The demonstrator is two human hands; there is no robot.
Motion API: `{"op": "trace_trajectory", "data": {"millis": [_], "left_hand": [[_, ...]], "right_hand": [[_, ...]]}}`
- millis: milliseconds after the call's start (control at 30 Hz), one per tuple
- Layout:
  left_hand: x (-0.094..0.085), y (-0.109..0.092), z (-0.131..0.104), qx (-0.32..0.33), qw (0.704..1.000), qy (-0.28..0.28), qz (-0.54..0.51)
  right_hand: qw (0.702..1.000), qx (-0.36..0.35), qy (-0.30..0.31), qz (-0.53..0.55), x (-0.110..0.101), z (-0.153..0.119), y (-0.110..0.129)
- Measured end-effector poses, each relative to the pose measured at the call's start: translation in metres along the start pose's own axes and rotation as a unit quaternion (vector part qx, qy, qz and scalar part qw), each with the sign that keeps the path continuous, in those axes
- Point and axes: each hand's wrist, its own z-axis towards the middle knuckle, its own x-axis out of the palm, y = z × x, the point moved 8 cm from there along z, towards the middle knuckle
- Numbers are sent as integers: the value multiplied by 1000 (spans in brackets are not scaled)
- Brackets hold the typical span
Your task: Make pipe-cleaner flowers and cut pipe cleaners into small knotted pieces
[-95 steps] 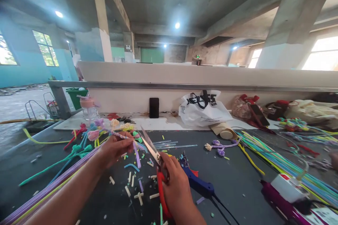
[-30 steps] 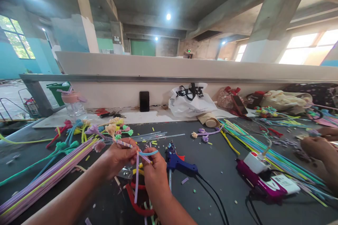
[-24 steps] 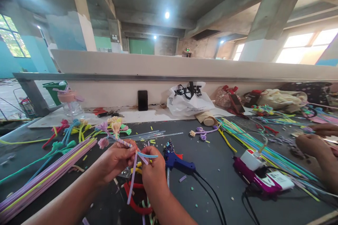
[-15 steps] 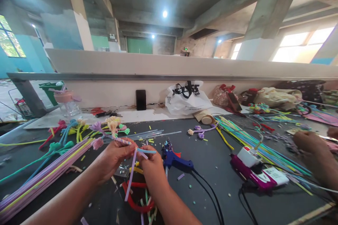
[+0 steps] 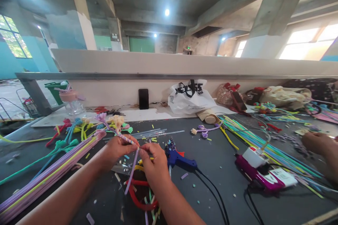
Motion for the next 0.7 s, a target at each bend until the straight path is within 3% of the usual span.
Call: {"op": "trace_trajectory", "data": {"millis": [133,367,500,700], "left_hand": [[4,7,2,0,1000,14,-26],[10,10,4,28,990,115,73],[10,4,1,76,987,91,112],[10,-13,-6,71,978,41,192]], "right_hand": [[998,59,23,16,7,-1,-12],[966,144,30,212,8,-1,-17],[936,184,68,293,22,-5,-20],[895,232,118,363,34,-8,-23]]}}
